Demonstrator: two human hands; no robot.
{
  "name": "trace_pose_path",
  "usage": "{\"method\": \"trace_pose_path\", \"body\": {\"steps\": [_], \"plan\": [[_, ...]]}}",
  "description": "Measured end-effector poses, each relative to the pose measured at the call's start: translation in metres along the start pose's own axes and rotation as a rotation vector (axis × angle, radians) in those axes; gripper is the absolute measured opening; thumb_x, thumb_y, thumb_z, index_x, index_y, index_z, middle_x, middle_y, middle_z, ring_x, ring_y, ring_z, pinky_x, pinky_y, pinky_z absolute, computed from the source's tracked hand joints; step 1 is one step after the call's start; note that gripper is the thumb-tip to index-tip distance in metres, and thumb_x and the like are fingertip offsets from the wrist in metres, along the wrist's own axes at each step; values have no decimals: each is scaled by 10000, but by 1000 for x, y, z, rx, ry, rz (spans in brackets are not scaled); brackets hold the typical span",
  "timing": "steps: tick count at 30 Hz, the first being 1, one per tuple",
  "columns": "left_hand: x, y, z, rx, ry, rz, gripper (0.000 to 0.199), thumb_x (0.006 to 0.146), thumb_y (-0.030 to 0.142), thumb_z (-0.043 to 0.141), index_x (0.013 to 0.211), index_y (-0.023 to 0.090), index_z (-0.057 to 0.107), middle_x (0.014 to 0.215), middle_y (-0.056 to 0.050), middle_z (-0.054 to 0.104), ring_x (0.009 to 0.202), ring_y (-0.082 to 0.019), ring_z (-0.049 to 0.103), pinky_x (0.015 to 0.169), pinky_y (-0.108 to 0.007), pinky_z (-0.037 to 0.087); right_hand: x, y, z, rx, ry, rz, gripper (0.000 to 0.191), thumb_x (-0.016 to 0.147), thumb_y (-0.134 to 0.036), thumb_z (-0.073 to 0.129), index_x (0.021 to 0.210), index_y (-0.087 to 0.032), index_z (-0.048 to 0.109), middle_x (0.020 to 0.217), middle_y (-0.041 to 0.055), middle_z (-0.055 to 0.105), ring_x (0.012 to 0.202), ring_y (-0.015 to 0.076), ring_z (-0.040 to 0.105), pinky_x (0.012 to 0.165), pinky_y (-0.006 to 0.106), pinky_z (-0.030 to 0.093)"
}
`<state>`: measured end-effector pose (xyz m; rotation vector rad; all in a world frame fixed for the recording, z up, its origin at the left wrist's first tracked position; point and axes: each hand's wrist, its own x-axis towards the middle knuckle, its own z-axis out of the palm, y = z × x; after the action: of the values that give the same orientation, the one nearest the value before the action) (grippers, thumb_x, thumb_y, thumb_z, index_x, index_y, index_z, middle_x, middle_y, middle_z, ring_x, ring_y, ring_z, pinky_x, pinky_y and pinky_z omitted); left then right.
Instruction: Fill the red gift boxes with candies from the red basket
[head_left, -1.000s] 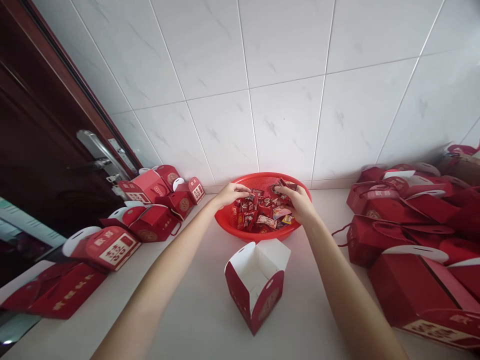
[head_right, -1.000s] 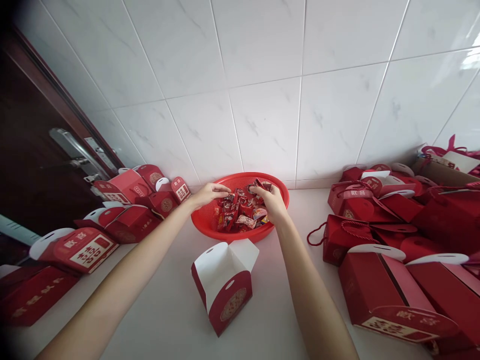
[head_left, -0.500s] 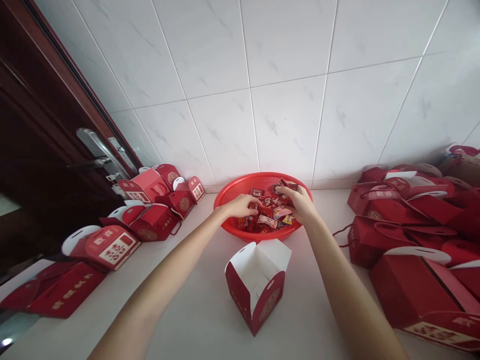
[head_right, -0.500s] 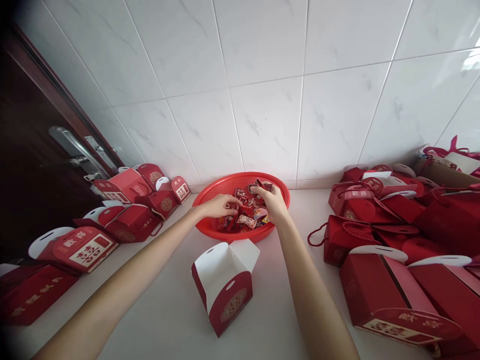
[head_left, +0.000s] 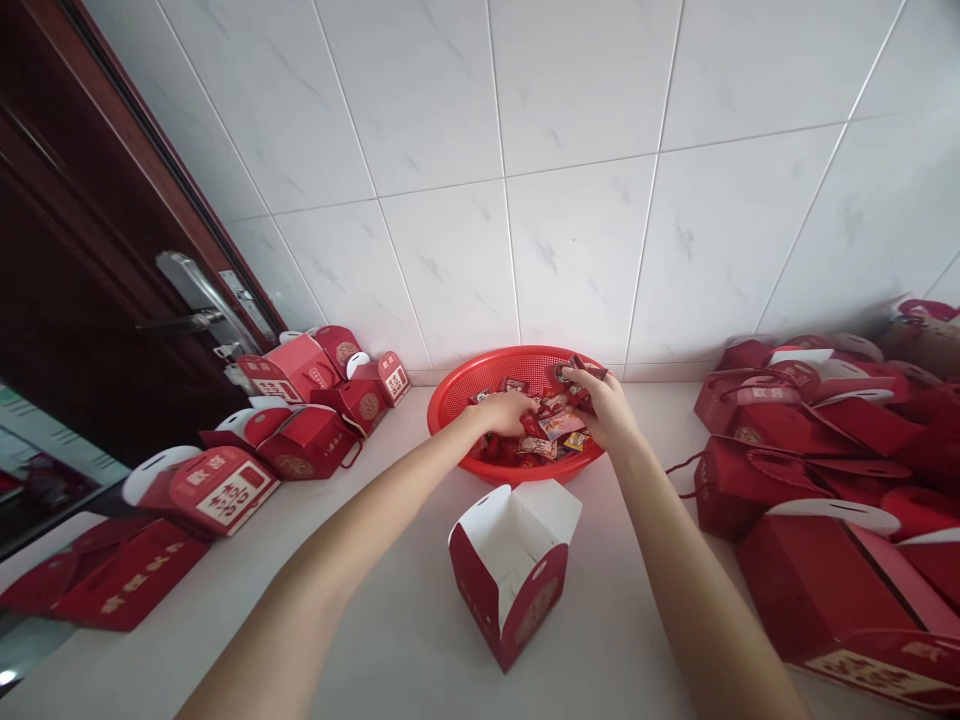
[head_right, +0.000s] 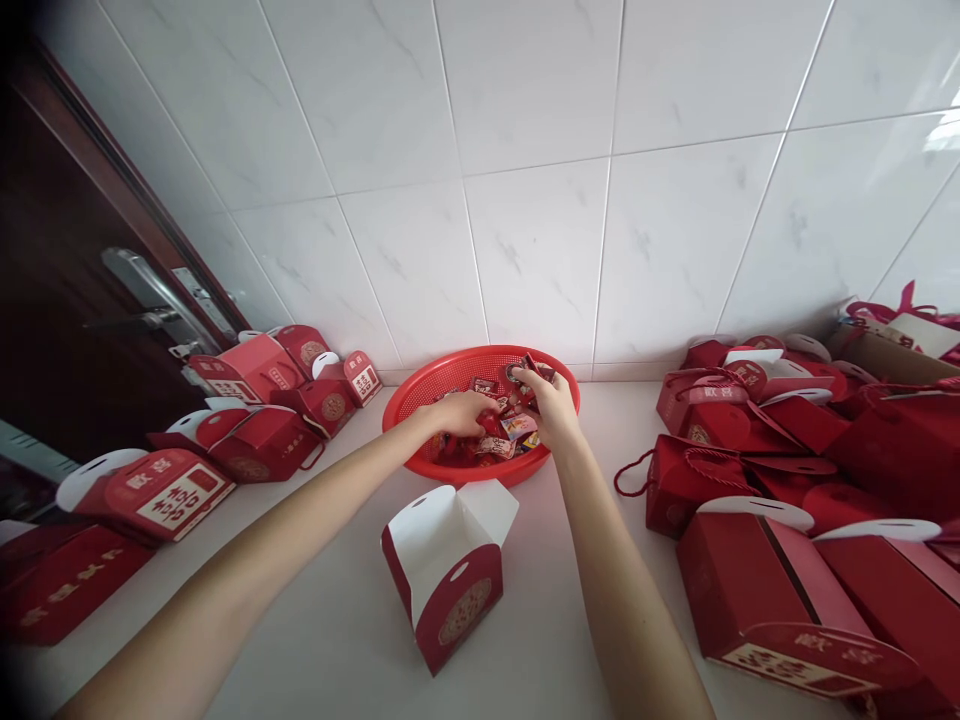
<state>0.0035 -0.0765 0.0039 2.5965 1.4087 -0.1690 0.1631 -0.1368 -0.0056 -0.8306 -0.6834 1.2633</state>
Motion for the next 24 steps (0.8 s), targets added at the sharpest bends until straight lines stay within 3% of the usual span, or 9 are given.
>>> {"method": "trace_pose_path", "body": {"steps": [4, 7, 10, 15, 19, 24], "plan": [[-7, -7, -5, 40, 77, -132, 115, 839, 257, 707, 904, 167, 677, 926, -45, 706, 832, -188, 652, 759, -332, 514, 4, 0, -1, 80, 69, 20, 261, 546, -218, 838, 731, -187, 656, 623, -27, 665, 486, 108, 578, 418, 202, 474], [-7, -12, -6, 12, 175, -211, 184, 872, 338, 678, 871, 155, 661, 867, -49, 697, 747, -174, 640, 681, -307, 493, 5, -3, -1, 148, 86, 26, 233, 548, -209, 822, 702, -185, 647, 601, -22, 652, 473, 106, 564, 393, 198, 453], [-4, -16, -5, -37, 288, -234, 176, 843, 353, 669, 813, 180, 656, 839, -59, 713, 714, -192, 642, 593, -285, 426, 7, -4, -2, 231, 131, 2, 221, 555, -215, 796, 683, -195, 617, 593, -29, 634, 459, 93, 534, 374, 194, 430], [-2, -17, -1, -98, 391, -221, 96, 808, 239, 603, 852, 188, 670, 908, -64, 735, 805, -215, 652, 623, -289, 424, 12, -3, -7, 368, 310, -133, 214, 634, -247, 733, 688, -220, 528, 577, -82, 569, 449, 54, 471, 399, 166, 441], [-4, -17, -1, -155, 313, -132, 205, 767, 151, 558, 891, 199, 714, 949, -44, 753, 872, -213, 664, 689, -280, 468, 13, 0, -6, 399, 376, -180, 217, 641, -231, 718, 684, -218, 506, 597, -83, 573, 438, 49, 463, 396, 171, 440], [-6, -2, -2, -190, -13, 115, 225, 798, 223, 561, 893, 241, 765, 906, 14, 761, 838, -181, 678, 721, -241, 490, 11, -1, -4, 389, 378, -174, 192, 636, -211, 706, 663, -209, 516, 564, -81, 562, 420, 49, 460, 393, 172, 435]]}}
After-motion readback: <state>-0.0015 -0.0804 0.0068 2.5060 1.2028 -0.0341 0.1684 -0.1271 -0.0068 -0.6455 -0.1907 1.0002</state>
